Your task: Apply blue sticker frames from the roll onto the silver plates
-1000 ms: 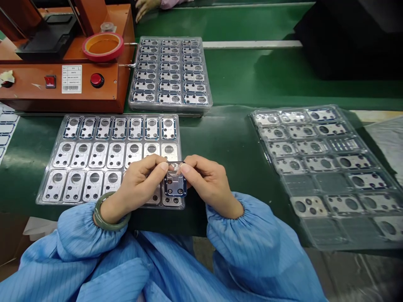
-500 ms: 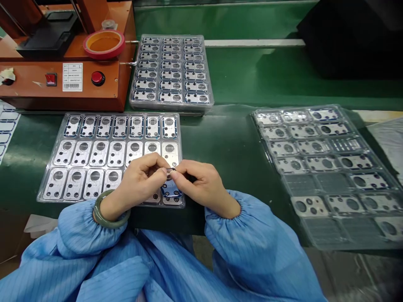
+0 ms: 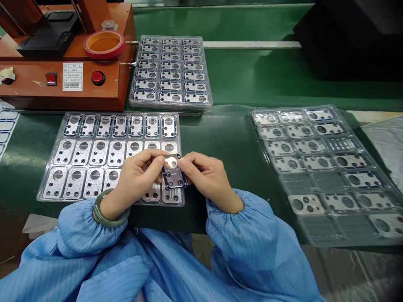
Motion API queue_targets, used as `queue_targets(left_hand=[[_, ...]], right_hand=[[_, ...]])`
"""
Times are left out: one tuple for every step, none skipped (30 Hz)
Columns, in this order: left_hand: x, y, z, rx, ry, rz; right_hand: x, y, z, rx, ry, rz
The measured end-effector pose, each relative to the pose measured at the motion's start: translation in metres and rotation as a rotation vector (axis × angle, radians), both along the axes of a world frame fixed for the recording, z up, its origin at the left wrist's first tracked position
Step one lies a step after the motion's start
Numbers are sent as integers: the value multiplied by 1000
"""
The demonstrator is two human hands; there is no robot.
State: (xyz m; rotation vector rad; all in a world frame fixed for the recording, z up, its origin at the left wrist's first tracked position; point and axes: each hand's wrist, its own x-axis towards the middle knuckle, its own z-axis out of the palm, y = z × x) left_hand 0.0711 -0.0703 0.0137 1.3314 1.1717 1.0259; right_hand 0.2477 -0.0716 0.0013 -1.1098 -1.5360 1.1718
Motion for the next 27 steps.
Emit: queue_targets(left_hand=[[0, 1, -1, 22, 2, 55], [1, 1, -3, 53, 3, 114], [0, 2, -4, 89, 2, 172], [0, 3, -6, 122, 2, 221], [0, 3, -7, 149, 3, 256], [0, 4, -8, 169, 6, 274], [-1, 4, -10, 183, 9, 282], [-1, 4, -10, 191, 13, 285], [-1, 4, -11, 198, 16, 285], [-1, 4, -12, 204, 18, 285], [-1, 4, -12, 208, 22, 284], [-1, 4, -12, 212, 26, 283], [-1, 4, -13, 216, 30, 281], [-1, 4, -13, 220, 32, 276], [-1, 4, -13, 224, 34, 270], [-1, 4, -13, 231, 38, 264], [0, 4, -13, 242, 47, 259], [0, 4, -12, 254, 60, 255], [0, 4, -12, 268, 76, 252], [1, 4, -12, 282, 91, 251], [1, 3, -12, 296, 104, 253], [1, 3, -13, 307, 116, 254], [1, 3, -13, 316, 130, 247], [1, 3, -14, 321, 151, 227], [0, 3, -16, 321, 181, 194], [0, 4, -17, 317, 218, 158], [-1, 5, -18, 310, 257, 126]], right_hand=[[0, 1, 0, -12, 5, 6], [1, 1, 0, -23, 3, 14], [1, 2, 0, -37, -8, 23], [2, 1, 1, -52, -23, 36], [2, 1, 1, -68, -40, 51], [2, 1, 2, -81, -61, 68], [2, 0, 3, -91, -79, 85], [2, 0, 3, -95, -90, 98], [2, -1, 3, -95, -96, 106], [1, -1, 3, -92, -98, 108], [1, -1, 3, -88, -97, 105], [0, -1, 3, -86, -95, 100], [0, -1, 2, -86, -93, 93], [-1, -1, 2, -90, -91, 86], [-1, -1, 1, -99, -90, 81], [-1, -1, 1, -110, -87, 80], [-2, -1, 0, -123, -80, 85], [-2, -2, 0, -136, -70, 95], [-2, -2, 0, -147, -61, 109], [-1, -2, 0, -156, -53, 123], [-1, -2, 0, -159, -46, 131], [-1, -2, 0, -157, -38, 127], [-1, -2, -1, -151, -32, 108], [-1, -1, -1, -144, -29, 77], [-2, -1, -3, -138, -32, 36], [-3, -1, -4, -135, -41, -6], [-4, 0, -6, -133, -53, -44]])
